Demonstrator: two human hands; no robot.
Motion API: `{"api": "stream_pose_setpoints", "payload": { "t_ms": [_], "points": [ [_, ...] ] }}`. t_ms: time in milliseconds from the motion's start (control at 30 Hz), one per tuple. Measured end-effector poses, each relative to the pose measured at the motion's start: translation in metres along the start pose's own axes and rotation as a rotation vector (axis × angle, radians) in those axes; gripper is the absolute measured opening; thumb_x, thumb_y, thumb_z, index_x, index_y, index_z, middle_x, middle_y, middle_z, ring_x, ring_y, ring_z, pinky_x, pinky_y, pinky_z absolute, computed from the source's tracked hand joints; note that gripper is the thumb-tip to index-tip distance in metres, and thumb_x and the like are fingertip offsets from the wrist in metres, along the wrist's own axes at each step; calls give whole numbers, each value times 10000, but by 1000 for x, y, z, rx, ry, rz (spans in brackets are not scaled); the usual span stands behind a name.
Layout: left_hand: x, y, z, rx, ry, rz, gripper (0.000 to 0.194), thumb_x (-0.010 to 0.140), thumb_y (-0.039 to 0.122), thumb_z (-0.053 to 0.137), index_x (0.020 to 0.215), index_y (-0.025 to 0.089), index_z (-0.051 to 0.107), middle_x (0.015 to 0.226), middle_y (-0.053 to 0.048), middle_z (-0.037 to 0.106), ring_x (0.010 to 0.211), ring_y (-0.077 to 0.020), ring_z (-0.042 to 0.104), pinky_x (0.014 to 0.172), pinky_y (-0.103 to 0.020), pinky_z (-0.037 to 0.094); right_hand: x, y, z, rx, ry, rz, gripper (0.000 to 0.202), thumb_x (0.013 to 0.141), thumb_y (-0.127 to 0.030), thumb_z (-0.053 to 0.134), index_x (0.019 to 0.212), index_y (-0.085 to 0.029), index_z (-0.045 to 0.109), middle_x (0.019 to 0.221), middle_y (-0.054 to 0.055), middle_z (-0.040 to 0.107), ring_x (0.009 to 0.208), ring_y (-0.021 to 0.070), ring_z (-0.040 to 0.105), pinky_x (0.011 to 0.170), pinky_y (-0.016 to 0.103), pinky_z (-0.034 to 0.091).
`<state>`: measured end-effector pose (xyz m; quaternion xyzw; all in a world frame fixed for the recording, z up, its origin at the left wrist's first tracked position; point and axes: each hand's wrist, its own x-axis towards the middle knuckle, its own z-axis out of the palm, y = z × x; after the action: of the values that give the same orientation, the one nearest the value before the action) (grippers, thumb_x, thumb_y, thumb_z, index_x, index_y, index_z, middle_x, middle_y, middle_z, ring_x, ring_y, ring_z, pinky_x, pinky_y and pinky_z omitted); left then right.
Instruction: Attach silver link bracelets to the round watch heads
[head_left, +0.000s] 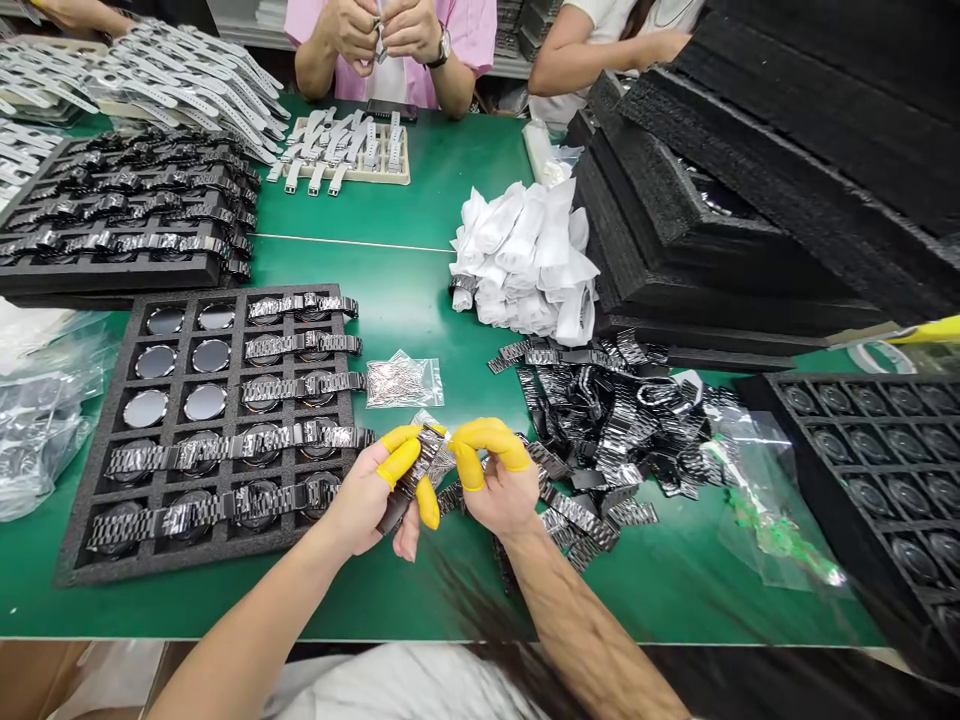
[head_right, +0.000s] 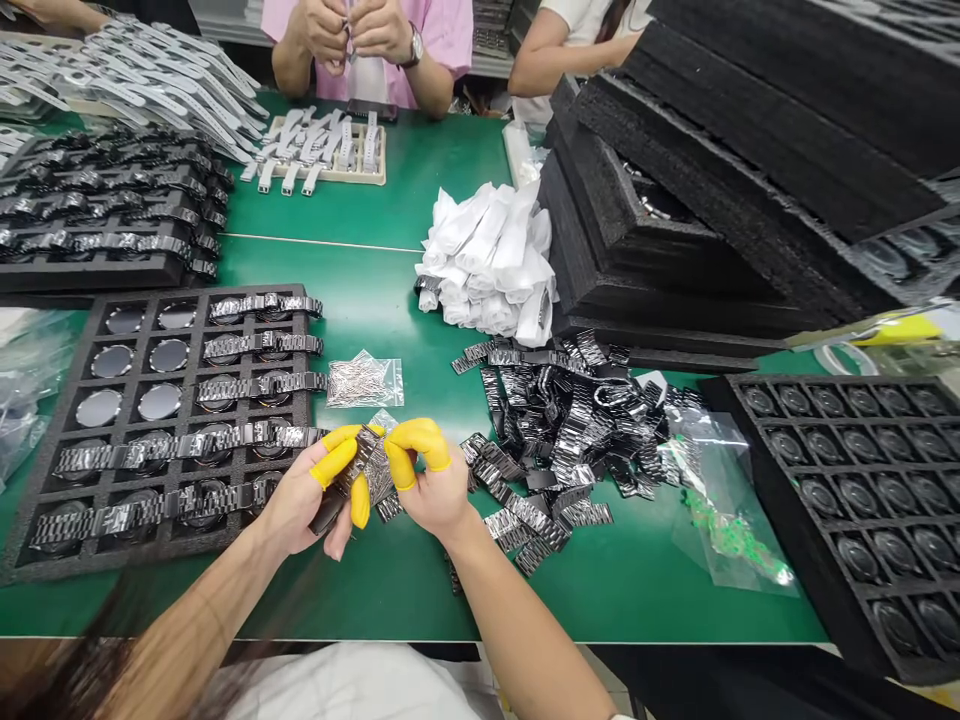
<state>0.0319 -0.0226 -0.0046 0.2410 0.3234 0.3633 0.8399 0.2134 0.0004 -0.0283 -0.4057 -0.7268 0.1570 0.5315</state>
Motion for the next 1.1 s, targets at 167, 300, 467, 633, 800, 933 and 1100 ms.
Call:
{"api": "stream_pose_setpoints", "payload": {
  "t_ms": [167, 300, 467, 633, 800, 933, 1100],
  "points": [
    [0, 0, -2, 1, 22, -11, 658, 1035, 563, 576, 1529, 158, 420, 509, 24, 692, 292, -197, 600, 280, -187, 403, -6, 6, 0, -9, -40, 49, 110, 1009, -186, 599, 1050, -283, 629, 835, 44, 741, 677, 234, 710, 646, 379, 591],
    [0, 1, -4, -4, 20, 1, 650, 1036, 569, 577, 1527, 162, 448, 548, 11, 717, 302, -178, 605, 306, -178, 410, -1, 2, 0, -65, -13, -114, 198, 1010, -149, 634, 1130, -307, 627, 841, 32, 754, 643, 225, 701, 574, 359, 562],
    [-2, -1, -3, 81, 67, 64, 636, 1024, 571, 606, 1497, 156, 516, 555, 8, 726, 316, -167, 619, 313, -171, 414, 5, -6, 1, -147, 16, -220, 140, 1038, -170, 620, 1075, -304, 635, 794, 9, 753, 617, 204, 691, 559, 349, 557],
    [-3, -5, -2, 183, 150, 112, 633, 982, 594, 672, 1418, 142, 595, 536, 10, 714, 330, -162, 628, 323, -170, 441, 2, -4, 0, -155, -48, -106, 79, 1043, -228, 629, 991, -283, 652, 761, 8, 741, 608, 190, 689, 548, 333, 556],
    [-4, -1, -4, 27, -28, 53, 557, 1013, 532, 634, 1365, 101, 626, 482, -10, 697, 280, -178, 583, 282, -180, 402, 7, -2, -3, 46, -45, -62, 87, 1004, -324, 739, 1085, -293, 735, 855, 23, 724, 688, 197, 692, 591, 347, 601],
    [-6, 9, -10, -27, -103, -7, 516, 1016, 480, 623, 1301, 52, 667, 452, -30, 678, 252, -167, 549, 270, -168, 369, 12, 0, -4, 210, -132, 44, 240, 942, -408, 814, 1158, -310, 780, 984, 31, 648, 752, 179, 671, 638, 336, 616],
    [-3, 3, -20, -17, -169, -120, 475, 1005, 449, 604, 1196, 28, 710, 453, -49, 674, 237, -164, 514, 257, -185, 329, 11, 7, -4, 352, -258, 87, 307, 936, -476, 803, 1208, -336, 784, 1150, 66, 614, 932, 210, 679, 799, 393, 628]
  ]
}}
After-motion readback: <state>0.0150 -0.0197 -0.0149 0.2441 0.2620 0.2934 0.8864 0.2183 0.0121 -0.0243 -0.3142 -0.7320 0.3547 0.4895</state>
